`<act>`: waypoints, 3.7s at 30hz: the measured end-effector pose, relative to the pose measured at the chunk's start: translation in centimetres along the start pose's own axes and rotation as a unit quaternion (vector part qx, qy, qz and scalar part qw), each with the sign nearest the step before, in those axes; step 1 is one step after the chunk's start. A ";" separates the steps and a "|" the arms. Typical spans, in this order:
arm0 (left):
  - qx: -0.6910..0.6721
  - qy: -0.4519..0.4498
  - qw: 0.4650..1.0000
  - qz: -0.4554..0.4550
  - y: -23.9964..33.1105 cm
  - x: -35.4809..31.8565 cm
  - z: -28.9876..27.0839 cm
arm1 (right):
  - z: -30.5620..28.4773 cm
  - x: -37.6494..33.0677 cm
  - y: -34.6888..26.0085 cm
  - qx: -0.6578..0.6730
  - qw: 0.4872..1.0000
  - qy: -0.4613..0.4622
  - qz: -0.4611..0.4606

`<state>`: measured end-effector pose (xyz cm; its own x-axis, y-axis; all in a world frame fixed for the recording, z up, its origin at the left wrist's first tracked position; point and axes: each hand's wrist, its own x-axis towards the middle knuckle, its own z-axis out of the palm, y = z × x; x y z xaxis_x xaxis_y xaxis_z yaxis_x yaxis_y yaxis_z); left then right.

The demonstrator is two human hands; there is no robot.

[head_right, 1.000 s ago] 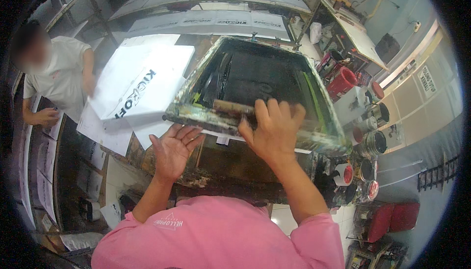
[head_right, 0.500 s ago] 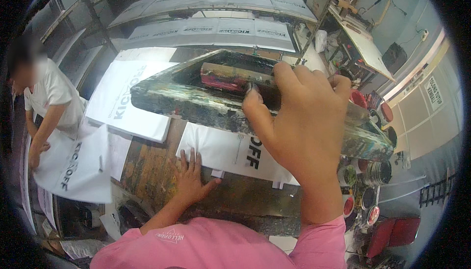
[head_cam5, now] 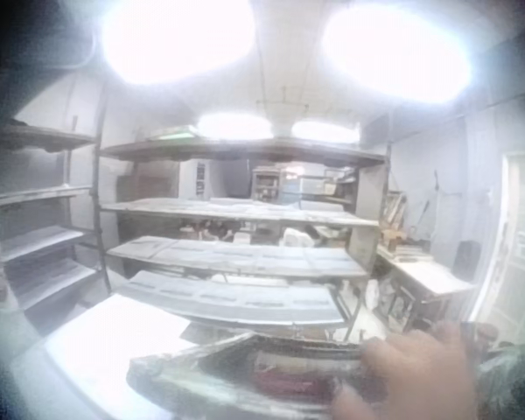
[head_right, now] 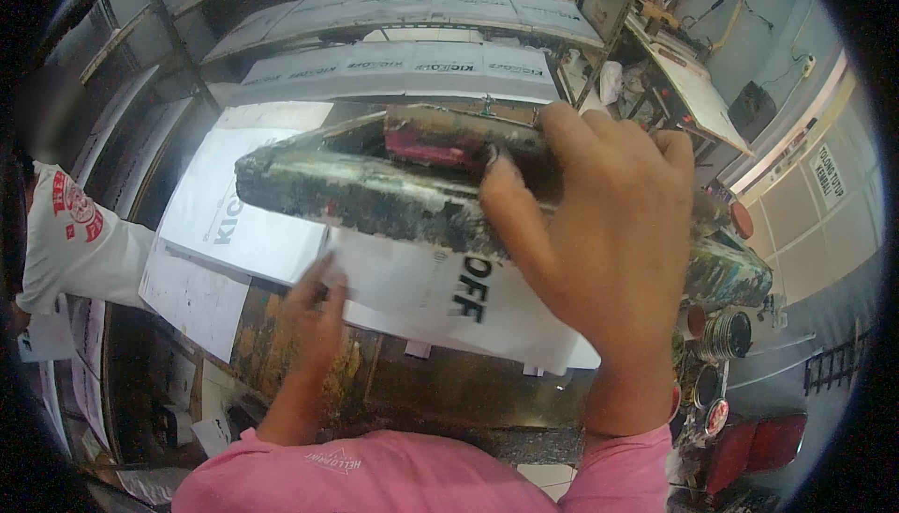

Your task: The person performs screen printing by placing white bags onto a workstation, lowering a screen, and using a squeegee to apply black ink. They repeatedly lift the screen, remove the printed bag, and place a new one down.

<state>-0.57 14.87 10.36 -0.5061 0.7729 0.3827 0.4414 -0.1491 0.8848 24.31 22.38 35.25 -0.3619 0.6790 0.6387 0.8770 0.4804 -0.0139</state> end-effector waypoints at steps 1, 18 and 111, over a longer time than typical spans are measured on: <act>-0.004 -0.003 1.000 -0.030 0.0 0.8 -1.7 | 0.0 0.0 0.3 0.000 1.000 0.006 0.003; 0.451 0.195 0.830 0.263 -17.3 18.3 -24.4 | 0.2 -2.6 -0.9 0.021 0.999 0.049 0.011; 0.058 0.031 0.997 -0.051 -4.9 5.0 -8.9 | -0.3 1.3 1.9 -0.001 0.998 0.063 -0.024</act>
<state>-11.82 14.02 10.33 -0.5956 0.7401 0.3121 0.4668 0.0027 0.8844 25.57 23.97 36.27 -0.3605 0.5806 0.7300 0.8607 0.5087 0.0205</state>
